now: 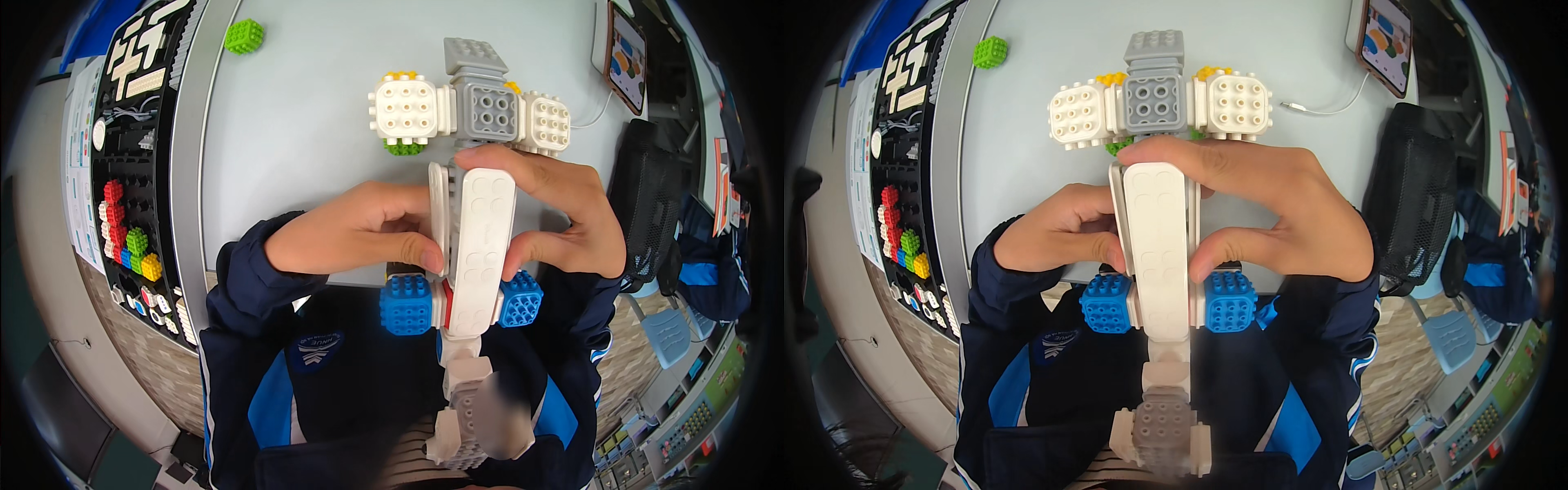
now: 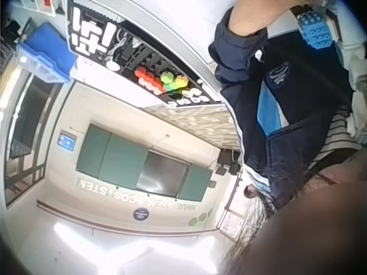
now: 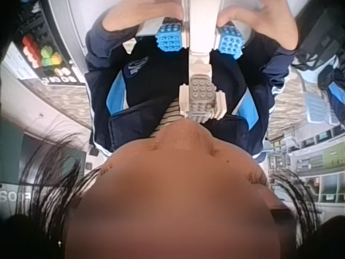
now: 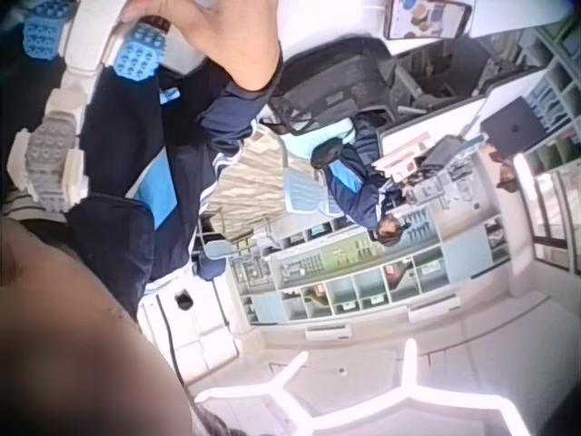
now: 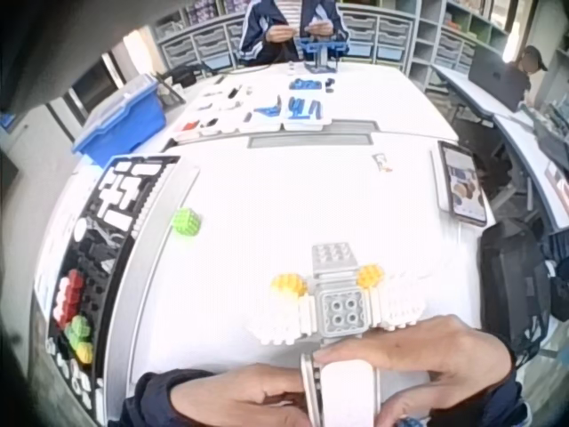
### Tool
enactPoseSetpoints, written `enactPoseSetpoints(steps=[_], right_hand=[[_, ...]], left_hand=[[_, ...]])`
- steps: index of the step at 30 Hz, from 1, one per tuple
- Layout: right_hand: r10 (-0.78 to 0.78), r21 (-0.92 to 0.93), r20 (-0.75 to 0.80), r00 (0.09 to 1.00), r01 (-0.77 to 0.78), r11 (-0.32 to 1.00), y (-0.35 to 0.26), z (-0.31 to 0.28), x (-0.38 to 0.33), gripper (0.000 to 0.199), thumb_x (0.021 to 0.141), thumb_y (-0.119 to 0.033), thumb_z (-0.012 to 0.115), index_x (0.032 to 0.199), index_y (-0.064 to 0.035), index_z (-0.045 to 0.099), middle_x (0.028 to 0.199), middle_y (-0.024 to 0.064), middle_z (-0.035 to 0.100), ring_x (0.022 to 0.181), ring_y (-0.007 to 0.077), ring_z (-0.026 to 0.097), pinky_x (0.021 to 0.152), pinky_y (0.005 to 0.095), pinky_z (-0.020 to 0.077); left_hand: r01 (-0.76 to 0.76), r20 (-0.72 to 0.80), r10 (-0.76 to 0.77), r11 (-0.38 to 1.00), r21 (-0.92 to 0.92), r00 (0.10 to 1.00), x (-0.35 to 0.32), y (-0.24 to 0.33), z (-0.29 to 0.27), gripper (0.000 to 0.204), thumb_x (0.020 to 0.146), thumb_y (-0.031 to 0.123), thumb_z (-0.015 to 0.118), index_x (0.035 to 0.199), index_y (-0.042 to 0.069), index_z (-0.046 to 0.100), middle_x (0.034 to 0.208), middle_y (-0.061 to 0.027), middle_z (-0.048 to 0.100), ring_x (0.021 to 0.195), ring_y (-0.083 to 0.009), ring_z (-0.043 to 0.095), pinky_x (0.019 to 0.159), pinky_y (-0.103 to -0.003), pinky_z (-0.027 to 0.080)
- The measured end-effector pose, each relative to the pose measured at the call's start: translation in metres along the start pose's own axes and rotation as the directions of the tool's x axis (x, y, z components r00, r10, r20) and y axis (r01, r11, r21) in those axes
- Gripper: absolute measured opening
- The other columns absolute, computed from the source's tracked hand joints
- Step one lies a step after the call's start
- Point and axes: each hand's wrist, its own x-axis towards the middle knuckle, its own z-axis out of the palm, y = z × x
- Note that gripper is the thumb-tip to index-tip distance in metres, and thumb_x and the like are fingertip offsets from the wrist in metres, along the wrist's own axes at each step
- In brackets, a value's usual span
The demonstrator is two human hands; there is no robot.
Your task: The person assembles a multi-colored LEGO model at a table, repeatedly attaching and detaching pieces to adjust the structure. They handle white, blue, red, yellow, and green LEGO bricks, aligning them by hand and occasionally rotating the model to fit components.
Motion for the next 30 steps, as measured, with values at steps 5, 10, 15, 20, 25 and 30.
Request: enactPoseSetpoints(steps=[5, 10, 15, 20, 25, 30], right_hand=[[-0.072, 0.004, -0.123, 0.990, 0.073, 0.997, 0.006, 0.009, 0.001, 0.084, 0.060, -0.032, 0.085, 0.138, -0.0132, 0.060, 0.110, 0.0103, 0.074, 0.092, 0.0298, 0.073, 0.083, 0.0356, 0.0558], [-0.056, -0.036, -0.084, 0.995, 0.053, 0.998, 0.003, 0.005, 0.002, 0.085, 0.061, -0.034, 0.086, 0.138, -0.0110, 0.059, 0.110, 0.0119, 0.073, 0.094, 0.0299, 0.072, 0.084, 0.0351, 0.0546], [-0.007, -0.035, 0.073, 0.997, 0.009, 0.999, 0.000, -0.007, 0.002, 0.093, 0.062, -0.034, 0.090, 0.140, 0.0013, 0.054, 0.118, 0.0180, 0.071, 0.111, 0.0293, 0.070, 0.096, 0.0363, 0.0502], [-0.055, 0.007, -0.082, 0.995, 0.056, 0.998, 0.005, 0.004, 0.003, 0.084, 0.061, -0.034, 0.085, 0.138, -0.0129, 0.060, 0.110, 0.0106, 0.074, 0.090, 0.0308, 0.073, 0.080, 0.0331, 0.0554], [-0.067, 0.016, -0.096, 0.993, 0.069, 0.997, 0.007, 0.006, 0.002, 0.084, 0.060, -0.031, 0.086, 0.137, -0.0113, 0.061, 0.112, 0.0106, 0.074, 0.094, 0.0309, 0.073, 0.080, 0.0327, 0.0560], [-0.064, 0.036, -0.104, 0.993, 0.068, 0.997, 0.006, 0.007, 0.003, 0.083, 0.060, -0.030, 0.086, 0.137, -0.0114, 0.061, 0.114, 0.0102, 0.073, 0.093, 0.0309, 0.073, 0.080, 0.0328, 0.0562]], left_hand=[[0.013, 0.055, -0.014, 1.000, 0.012, 0.998, 0.005, 0.003, -0.006, 0.030, 0.095, 0.014, 0.072, 0.117, -0.004, 0.066, 0.106, -0.0066, 0.070, 0.097, -0.0113, 0.064, 0.088, -0.028, 0.052], [0.006, 0.113, -0.018, 0.995, 0.104, 0.993, 0.011, 0.002, -0.017, 0.037, 0.094, 0.018, 0.073, 0.123, -0.004, 0.064, 0.102, -0.0057, 0.071, 0.094, -0.0118, 0.065, 0.086, -0.030, 0.054], [-0.023, 0.127, 0.023, 1.000, 0.002, 0.992, 0.014, -0.007, -0.024, 0.033, 0.102, 0.028, 0.062, 0.101, -0.004, 0.070, 0.086, -0.0054, 0.068, 0.075, -0.0108, 0.059, 0.071, -0.026, 0.048], [-0.075, 0.110, 0.079, 0.996, -0.041, 0.991, 0.021, -0.018, -0.025, 0.037, 0.104, 0.028, 0.058, 0.092, -0.004, 0.070, 0.080, -0.0050, 0.065, 0.071, -0.0106, 0.055, 0.068, -0.027, 0.046], [-0.037, 0.071, 0.042, 0.996, -0.076, 0.997, 0.018, -0.020, -0.022, 0.036, 0.104, 0.026, 0.059, 0.091, -0.005, 0.071, 0.080, -0.0051, 0.065, 0.071, -0.0107, 0.054, 0.067, -0.027, 0.046], [0.026, 0.111, -0.012, 0.992, -0.123, 0.994, 0.017, -0.011, -0.027, 0.035, 0.097, 0.026, 0.069, 0.112, -0.005, 0.070, 0.097, -0.0072, 0.070, 0.084, -0.0116, 0.062, 0.073, -0.028, 0.050]])
